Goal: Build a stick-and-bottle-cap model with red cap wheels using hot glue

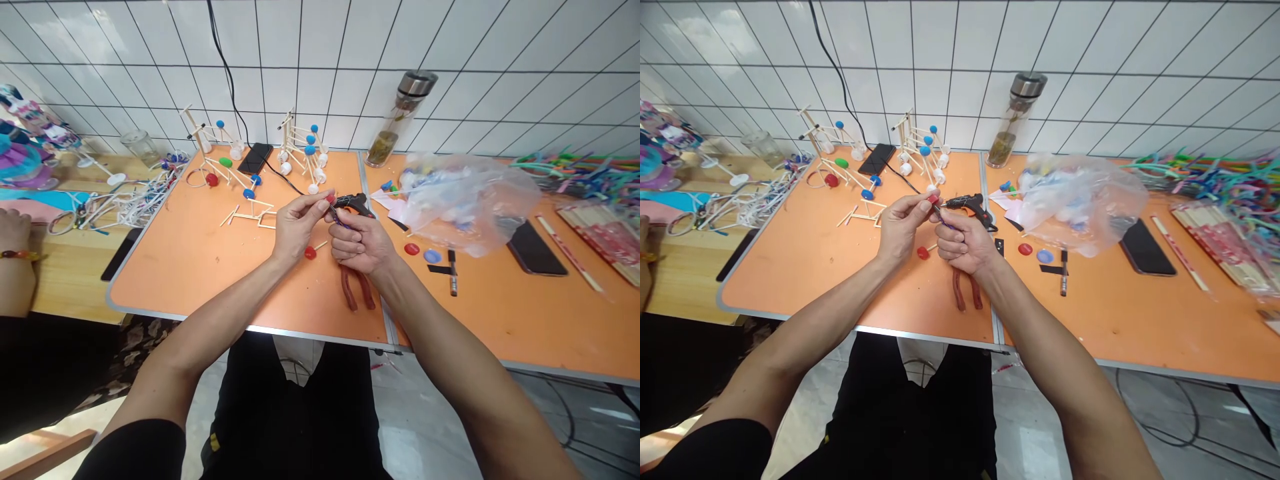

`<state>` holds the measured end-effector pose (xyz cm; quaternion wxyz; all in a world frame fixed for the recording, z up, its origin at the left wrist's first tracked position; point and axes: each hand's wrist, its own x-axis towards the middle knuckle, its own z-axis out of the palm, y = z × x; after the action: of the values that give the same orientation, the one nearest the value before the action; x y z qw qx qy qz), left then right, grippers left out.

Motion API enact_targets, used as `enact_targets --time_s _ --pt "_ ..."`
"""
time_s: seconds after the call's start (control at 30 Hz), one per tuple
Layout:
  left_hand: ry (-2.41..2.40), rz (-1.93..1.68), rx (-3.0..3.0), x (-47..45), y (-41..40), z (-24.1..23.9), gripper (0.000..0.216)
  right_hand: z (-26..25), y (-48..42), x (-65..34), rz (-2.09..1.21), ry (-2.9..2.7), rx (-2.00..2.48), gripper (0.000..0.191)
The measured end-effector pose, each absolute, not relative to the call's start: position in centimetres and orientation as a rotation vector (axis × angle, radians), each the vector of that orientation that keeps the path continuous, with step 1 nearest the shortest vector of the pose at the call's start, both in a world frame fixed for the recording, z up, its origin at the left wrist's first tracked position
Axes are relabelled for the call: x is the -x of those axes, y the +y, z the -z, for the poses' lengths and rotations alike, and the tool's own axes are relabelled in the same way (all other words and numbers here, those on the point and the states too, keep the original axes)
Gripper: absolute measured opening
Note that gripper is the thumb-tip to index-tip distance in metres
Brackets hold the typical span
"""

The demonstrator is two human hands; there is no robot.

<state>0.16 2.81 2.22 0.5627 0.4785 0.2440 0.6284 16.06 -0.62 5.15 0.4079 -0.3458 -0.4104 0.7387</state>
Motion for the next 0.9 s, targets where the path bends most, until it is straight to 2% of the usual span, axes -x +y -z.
enact_targets --time_s 0.1,0.23,0.27,0.33,0.4,0.47,0.57,0.63,0.7,0.8,0.9 --pt "0.607 -1.490 -1.089 -0.4 2.9 -1.5 0.041 -3.9 -0.6 -15.8 -1.392 -1.288 1.049 0.041" --pt "0.730 -1.458 -1.030 -0.6 3.1 -0.4 0.042 -2.8 -1.3 -15.0 -0.333 -1.759 1.552 0.027" --pt "0.761 -1.445 -1.021 -0.6 3.1 -0.2 0.042 -2.6 -1.6 -14.8 -0.157 -1.853 1.633 0.026" --pt "0.793 -1.434 -1.008 -0.6 3.1 0.0 0.042 -2.5 -1.9 -14.4 -0.015 -1.948 1.711 0.029" --pt "0.781 -1.438 -1.006 -0.6 3.0 -0.1 0.043 -2.6 -2.0 -14.3 -0.087 -1.893 1.684 0.027" --pt "0.755 -1.448 -1.021 -0.6 2.9 -0.4 0.044 -3.0 -1.8 -14.5 -0.358 -1.720 1.550 0.024" --pt "0.715 -1.468 -1.070 -0.6 2.6 -0.9 0.044 -4.1 -1.3 -15.5 -1.121 -1.395 1.233 0.035" --pt "0.678 -1.489 -1.111 -0.6 2.4 -1.3 0.043 -4.8 -0.9 -16.3 -1.615 -1.189 1.050 0.035" --pt "0.644 -1.507 -1.138 -0.6 2.4 -1.6 0.041 -5.3 -0.6 -16.7 -1.877 -1.057 0.937 0.031" --pt "0.655 -1.513 -1.149 -0.6 2.7 -1.5 0.040 -5.2 -0.4 -16.4 -1.861 -1.008 0.889 0.032" --pt "0.713 -1.524 -1.175 -0.5 3.2 -1.0 0.036 -4.4 -0.4 -15.5 -1.614 -1.065 0.911 0.046"
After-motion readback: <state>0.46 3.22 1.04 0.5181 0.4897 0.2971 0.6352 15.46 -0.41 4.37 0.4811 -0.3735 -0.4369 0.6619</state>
